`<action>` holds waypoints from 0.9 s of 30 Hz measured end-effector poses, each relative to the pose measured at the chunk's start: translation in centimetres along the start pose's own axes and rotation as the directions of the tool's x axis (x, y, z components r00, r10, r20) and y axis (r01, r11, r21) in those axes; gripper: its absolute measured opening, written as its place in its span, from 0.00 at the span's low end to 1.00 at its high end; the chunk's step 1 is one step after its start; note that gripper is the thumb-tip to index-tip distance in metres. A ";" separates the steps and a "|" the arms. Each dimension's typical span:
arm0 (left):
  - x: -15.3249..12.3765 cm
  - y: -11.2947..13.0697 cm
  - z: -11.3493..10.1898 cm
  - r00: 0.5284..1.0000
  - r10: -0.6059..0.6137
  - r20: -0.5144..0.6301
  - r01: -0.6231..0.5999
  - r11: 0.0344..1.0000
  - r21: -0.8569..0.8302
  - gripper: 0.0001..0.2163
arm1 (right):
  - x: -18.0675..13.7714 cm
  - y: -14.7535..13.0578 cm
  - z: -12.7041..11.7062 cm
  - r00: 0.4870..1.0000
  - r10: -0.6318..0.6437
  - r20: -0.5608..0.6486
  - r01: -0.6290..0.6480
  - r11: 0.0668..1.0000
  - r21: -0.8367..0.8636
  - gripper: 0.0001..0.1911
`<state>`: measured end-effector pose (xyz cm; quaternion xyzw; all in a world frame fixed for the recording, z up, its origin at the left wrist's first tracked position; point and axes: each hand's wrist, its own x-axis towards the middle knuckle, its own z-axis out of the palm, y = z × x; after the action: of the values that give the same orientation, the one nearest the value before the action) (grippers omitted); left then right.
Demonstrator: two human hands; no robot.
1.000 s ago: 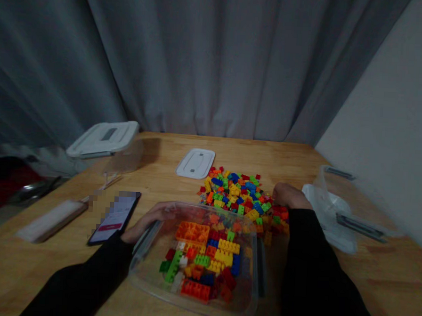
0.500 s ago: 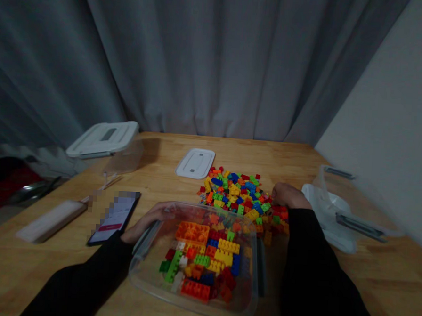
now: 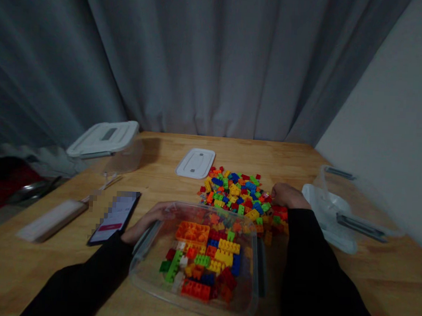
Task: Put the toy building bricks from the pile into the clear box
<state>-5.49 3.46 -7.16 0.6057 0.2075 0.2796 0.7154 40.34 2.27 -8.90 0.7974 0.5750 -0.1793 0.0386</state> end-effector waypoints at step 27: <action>0.0 0.3 0.2 1.000 -0.028 -0.007 0.028 0.999 -0.035 0.18 | -1.7 -1.5 -1.1 1.000 0.007 0.008 -0.007 1.000 -0.028 0.06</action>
<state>-5.44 3.32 -6.84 0.5891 0.2137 0.2755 0.7289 38.73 1.59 -7.06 0.7981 0.5743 -0.1744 0.0527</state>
